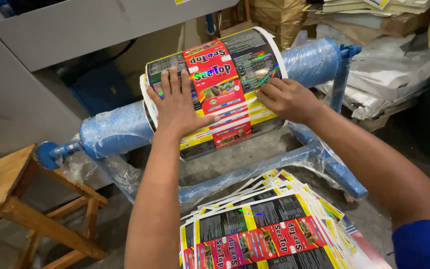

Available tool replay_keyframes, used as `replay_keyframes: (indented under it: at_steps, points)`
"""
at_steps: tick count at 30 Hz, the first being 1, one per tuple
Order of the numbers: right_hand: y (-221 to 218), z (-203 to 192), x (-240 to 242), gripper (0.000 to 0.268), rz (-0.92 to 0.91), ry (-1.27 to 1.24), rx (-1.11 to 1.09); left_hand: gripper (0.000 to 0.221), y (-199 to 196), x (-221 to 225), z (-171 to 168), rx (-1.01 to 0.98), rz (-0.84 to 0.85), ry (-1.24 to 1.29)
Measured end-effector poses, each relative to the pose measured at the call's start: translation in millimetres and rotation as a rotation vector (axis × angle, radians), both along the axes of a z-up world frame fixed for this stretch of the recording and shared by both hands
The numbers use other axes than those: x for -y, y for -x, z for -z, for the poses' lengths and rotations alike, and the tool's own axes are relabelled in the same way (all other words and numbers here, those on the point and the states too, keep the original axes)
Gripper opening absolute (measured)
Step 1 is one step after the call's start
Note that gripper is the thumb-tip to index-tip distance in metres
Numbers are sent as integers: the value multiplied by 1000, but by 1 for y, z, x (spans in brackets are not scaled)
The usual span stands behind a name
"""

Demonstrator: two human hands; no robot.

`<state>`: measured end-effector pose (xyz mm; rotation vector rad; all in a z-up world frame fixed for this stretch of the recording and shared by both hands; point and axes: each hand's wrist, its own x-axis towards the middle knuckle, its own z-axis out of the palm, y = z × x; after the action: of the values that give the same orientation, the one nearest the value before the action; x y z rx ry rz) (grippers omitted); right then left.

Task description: Manually unrolling and peeling printed label sheets from a large roll mounted on a spindle rack.

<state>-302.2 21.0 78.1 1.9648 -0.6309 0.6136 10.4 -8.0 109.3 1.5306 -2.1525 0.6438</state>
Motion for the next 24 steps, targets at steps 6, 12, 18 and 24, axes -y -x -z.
replay_keyframes:
  at_steps: [6,12,18,24]
  points:
    - [-11,-16,0,27,-28,149,14,152,2,-8,-11,-7,-22,-48]
    - [-16,7,-2,17,-145,207,389,157,-7,0,-9,27,-9,-172]
    - [3,102,41,21,-882,-703,1932,147,-13,7,-5,-59,124,-159]
    - [-40,42,-1,51,-1072,-1502,2158,147,-11,4,-7,-50,126,-155]
